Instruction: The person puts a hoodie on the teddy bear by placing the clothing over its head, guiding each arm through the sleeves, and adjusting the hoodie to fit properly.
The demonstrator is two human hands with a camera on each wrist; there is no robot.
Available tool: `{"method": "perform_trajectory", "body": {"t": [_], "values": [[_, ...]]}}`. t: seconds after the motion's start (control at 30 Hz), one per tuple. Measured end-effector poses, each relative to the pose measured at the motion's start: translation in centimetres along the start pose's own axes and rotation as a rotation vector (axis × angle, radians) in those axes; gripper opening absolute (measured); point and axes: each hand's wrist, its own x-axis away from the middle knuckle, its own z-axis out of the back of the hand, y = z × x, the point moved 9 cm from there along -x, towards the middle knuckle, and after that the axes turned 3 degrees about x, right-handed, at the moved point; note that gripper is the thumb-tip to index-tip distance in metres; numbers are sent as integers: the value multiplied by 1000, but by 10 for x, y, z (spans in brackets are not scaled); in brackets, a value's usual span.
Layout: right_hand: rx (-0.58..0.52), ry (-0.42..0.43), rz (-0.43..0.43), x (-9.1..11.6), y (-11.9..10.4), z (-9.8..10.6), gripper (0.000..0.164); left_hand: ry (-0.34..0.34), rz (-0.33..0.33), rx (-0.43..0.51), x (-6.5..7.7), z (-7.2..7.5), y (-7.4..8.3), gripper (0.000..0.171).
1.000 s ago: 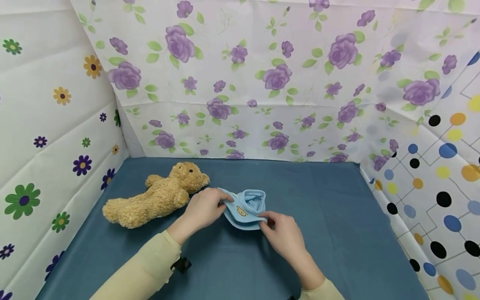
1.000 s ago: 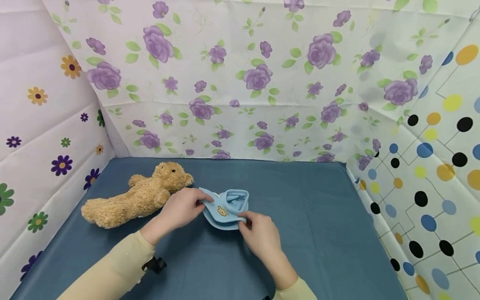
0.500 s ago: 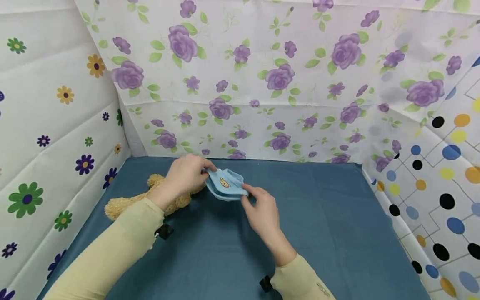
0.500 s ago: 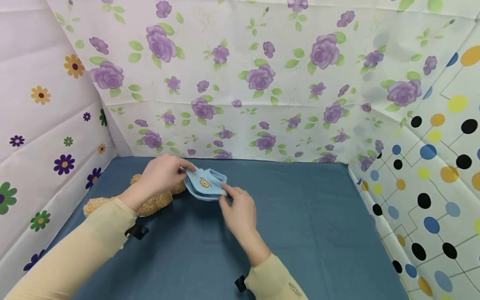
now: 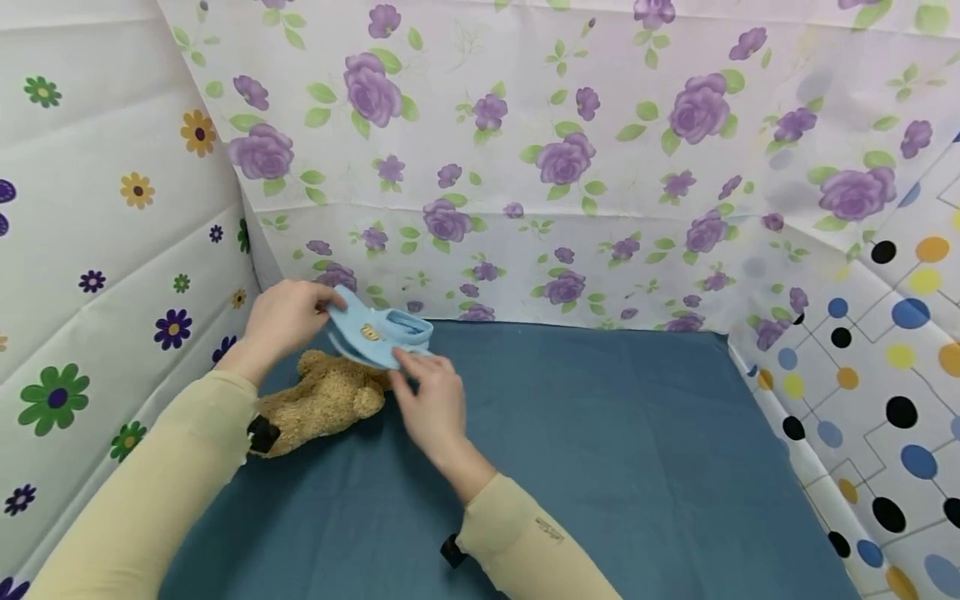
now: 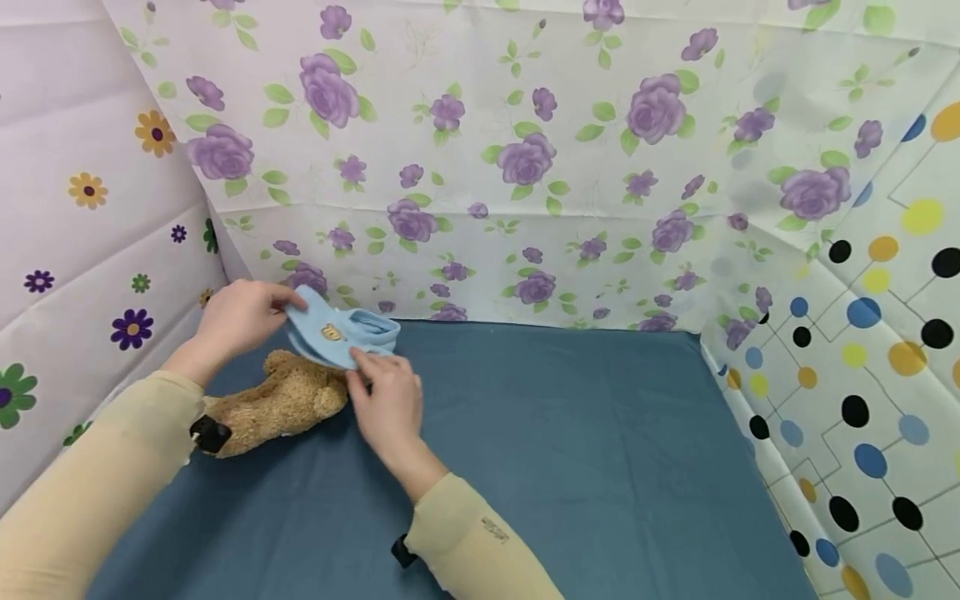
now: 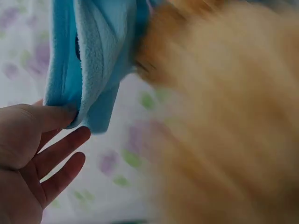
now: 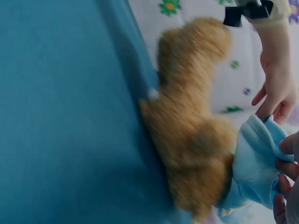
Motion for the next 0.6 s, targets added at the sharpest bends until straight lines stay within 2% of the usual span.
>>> {"method": "perform_trajectory", "body": {"t": [0.1, 0.23, 0.33, 0.47, 0.53, 0.6], "values": [[36, -99, -3, 7, -12, -29, 32, -87, 40, 7, 9, -13, -32, 28], [129, -207, -36, 18, -18, -54, 29, -224, 37, 63, 21, -37, -56, 27], [190, -283, -73, 25, -18, -65, 30, -316, 28, 115, 31, -52, -65, 28], [273, -352, -106, 29, -16, -74, 35, -393, 27, 154, 42, -66, -71, 37], [276, -393, -126, 30, -14, -79, 37, -422, 17, 172, 46, -71, -71, 42], [231, -436, -151, 32, -11, -83, 39, -440, -5, 186, 49, -76, -70, 46]]}}
